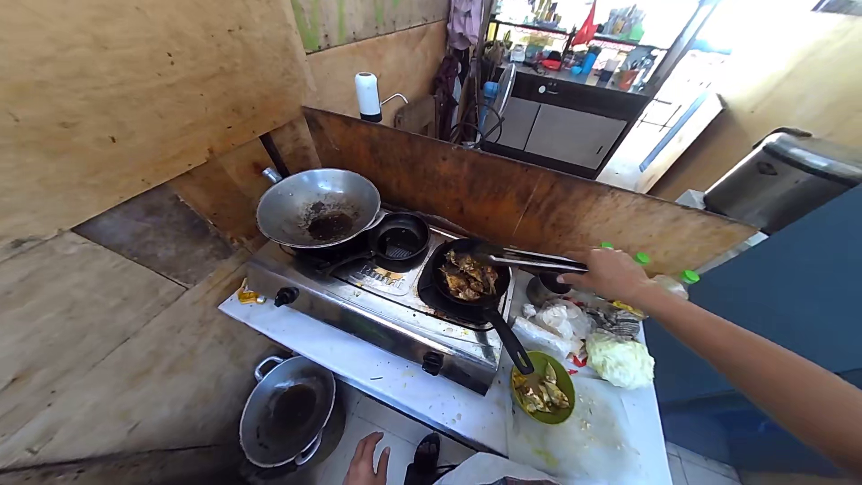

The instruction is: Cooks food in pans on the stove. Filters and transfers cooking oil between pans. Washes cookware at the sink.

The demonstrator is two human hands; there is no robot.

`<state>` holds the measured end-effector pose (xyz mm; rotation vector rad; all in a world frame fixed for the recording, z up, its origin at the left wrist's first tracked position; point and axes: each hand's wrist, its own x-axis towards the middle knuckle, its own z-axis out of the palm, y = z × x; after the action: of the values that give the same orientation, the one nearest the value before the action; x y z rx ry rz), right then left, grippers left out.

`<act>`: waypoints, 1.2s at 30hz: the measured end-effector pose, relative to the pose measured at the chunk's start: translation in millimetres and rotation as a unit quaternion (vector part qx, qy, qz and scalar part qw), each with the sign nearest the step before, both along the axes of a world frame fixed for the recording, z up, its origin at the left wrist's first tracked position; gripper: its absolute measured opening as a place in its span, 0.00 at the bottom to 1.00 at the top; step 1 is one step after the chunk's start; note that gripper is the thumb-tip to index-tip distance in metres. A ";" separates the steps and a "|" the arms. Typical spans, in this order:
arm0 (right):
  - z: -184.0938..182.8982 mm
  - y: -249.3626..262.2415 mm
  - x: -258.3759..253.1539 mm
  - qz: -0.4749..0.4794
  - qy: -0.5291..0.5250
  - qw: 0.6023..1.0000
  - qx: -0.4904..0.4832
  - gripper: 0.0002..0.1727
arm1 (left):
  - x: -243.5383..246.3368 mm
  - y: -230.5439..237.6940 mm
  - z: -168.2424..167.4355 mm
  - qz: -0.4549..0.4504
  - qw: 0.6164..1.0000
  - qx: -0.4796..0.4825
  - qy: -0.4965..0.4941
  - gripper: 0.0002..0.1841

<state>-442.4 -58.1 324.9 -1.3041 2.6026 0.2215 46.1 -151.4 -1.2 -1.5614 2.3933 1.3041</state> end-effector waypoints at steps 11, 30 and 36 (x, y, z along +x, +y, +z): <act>-54.6 44.4 4.1 0.009 -0.045 0.993 -0.108 0.37 | -31.7 -14.8 20.4 -0.013 0.999 -0.031 0.022 0.20; -2.5 13.6 46.8 -0.028 0.044 0.998 0.037 0.28 | -98.9 -3.3 56.1 -0.027 0.968 -0.162 0.188 0.16; -5.7 -12.4 51.9 -0.018 0.023 0.999 0.024 0.23 | -61.9 13.0 33.8 0.019 0.970 -0.147 0.191 0.15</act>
<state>-390.5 -70.4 319.2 -1.2485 2.6391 0.3094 -15.8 -138.4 32.7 -1.5431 2.9223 1.4248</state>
